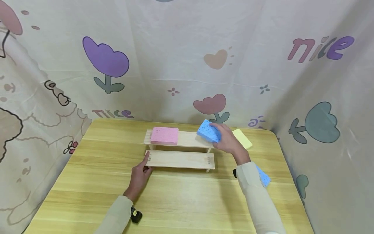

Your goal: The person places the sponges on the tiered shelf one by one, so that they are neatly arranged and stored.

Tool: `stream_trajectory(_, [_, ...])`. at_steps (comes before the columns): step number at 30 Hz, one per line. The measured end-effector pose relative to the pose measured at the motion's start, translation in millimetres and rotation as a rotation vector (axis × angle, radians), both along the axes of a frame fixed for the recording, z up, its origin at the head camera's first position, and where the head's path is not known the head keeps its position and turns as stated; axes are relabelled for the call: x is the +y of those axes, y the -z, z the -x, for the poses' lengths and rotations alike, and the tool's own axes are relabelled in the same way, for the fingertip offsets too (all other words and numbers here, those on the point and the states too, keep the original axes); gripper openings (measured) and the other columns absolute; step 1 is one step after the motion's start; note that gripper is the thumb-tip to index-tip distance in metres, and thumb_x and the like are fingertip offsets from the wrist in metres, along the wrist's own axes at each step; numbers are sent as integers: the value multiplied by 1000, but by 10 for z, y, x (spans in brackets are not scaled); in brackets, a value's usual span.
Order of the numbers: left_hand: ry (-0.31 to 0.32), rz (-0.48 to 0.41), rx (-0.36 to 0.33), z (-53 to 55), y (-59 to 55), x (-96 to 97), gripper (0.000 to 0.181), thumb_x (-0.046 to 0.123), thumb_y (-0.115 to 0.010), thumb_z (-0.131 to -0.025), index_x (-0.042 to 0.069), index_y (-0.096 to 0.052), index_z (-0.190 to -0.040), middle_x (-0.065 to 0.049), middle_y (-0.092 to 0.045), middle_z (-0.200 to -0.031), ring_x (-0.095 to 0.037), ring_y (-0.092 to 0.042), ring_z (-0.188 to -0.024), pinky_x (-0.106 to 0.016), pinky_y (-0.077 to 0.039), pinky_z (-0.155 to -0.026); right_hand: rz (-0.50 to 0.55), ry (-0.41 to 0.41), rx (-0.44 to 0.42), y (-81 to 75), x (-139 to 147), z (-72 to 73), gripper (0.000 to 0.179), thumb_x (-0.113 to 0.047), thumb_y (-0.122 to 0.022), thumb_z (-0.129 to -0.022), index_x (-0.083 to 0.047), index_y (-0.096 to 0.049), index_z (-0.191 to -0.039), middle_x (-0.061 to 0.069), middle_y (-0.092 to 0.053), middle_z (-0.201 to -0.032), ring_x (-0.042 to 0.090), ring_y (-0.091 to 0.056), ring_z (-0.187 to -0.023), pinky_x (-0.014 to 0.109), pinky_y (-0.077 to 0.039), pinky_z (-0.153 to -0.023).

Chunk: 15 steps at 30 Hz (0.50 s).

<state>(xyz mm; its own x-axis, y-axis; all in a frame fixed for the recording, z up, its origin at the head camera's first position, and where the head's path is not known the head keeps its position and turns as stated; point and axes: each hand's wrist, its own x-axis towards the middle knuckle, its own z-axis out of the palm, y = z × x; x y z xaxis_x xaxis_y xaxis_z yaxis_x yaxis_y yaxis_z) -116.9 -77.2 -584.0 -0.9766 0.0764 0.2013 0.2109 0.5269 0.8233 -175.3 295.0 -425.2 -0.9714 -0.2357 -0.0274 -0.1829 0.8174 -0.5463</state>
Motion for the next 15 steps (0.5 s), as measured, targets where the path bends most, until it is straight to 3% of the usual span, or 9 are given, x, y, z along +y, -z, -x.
stream_trajectory(7, [-5,7,-8,-4,-8,4,80,-7,-68,-82,18,-32,-148,-22,-61,-124,-23,-66,-94,-25,-57,-69,9,-57,20,-8,-102,82,76,1,-73,-69,-14,-44,-138,23,-43,-140,42,-43,-122,62,-40,-98])
stream_trajectory(15, [-12,29,4,5,-7,7,79,-7,-68,-81,17,-33,-148,-22,-62,-123,-21,-67,-91,-24,-56,-66,-6,-111,24,26,-212,145,74,1,-73,-69,-13,-46,-136,21,-41,-144,41,-37,-129,63,-36,-102])
